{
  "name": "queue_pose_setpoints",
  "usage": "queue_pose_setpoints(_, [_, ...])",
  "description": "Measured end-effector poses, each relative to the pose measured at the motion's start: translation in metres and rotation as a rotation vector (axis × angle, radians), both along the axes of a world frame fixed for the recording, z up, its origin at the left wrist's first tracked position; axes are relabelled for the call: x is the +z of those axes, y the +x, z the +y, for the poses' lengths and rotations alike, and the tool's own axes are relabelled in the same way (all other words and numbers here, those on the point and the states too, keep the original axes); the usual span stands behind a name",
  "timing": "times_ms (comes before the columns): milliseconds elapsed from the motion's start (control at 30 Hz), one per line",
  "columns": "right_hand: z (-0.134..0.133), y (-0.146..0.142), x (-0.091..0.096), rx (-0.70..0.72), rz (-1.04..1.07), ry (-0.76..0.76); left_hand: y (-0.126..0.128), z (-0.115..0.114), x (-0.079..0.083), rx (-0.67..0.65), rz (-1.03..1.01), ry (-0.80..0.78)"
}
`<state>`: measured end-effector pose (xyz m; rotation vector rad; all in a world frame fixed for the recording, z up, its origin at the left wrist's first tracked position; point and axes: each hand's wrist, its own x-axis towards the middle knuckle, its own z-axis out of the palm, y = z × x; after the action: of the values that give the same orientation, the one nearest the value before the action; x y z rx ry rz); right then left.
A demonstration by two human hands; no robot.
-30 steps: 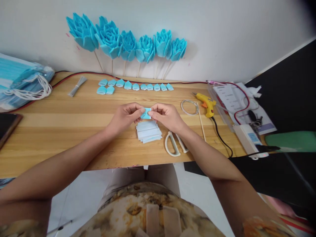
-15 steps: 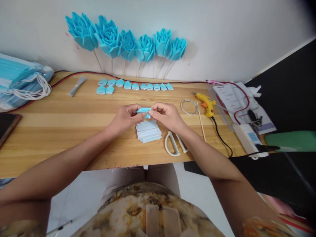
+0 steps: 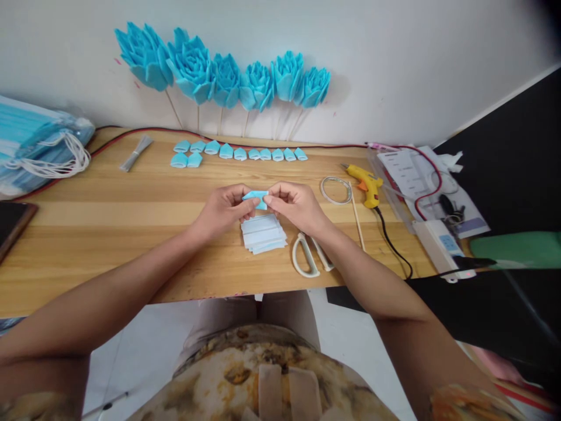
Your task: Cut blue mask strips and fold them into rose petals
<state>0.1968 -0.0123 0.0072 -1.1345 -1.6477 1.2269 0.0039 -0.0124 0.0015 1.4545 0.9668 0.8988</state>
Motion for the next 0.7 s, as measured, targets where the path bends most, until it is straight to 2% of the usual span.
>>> queue_pose_setpoints(133, [-0.0002, 0.0008, 0.0016, 0.022, 0.018, 0.007, -0.0009, 0.0022, -0.0023, 0.002, -0.038, -0.015])
queue_pose_setpoints(367, [-0.0009, 0.0007, 0.0007, -0.119, -0.024, 0.198, -0.0007, 0.0019, 0.0002, 0.041, -0.068, -0.059])
queue_pose_setpoints(700, [0.0009, 0.0009, -0.0016, -0.044, -0.053, 0.122, -0.0007, 0.0000, 0.0005, 0.027, -0.068, -0.071])
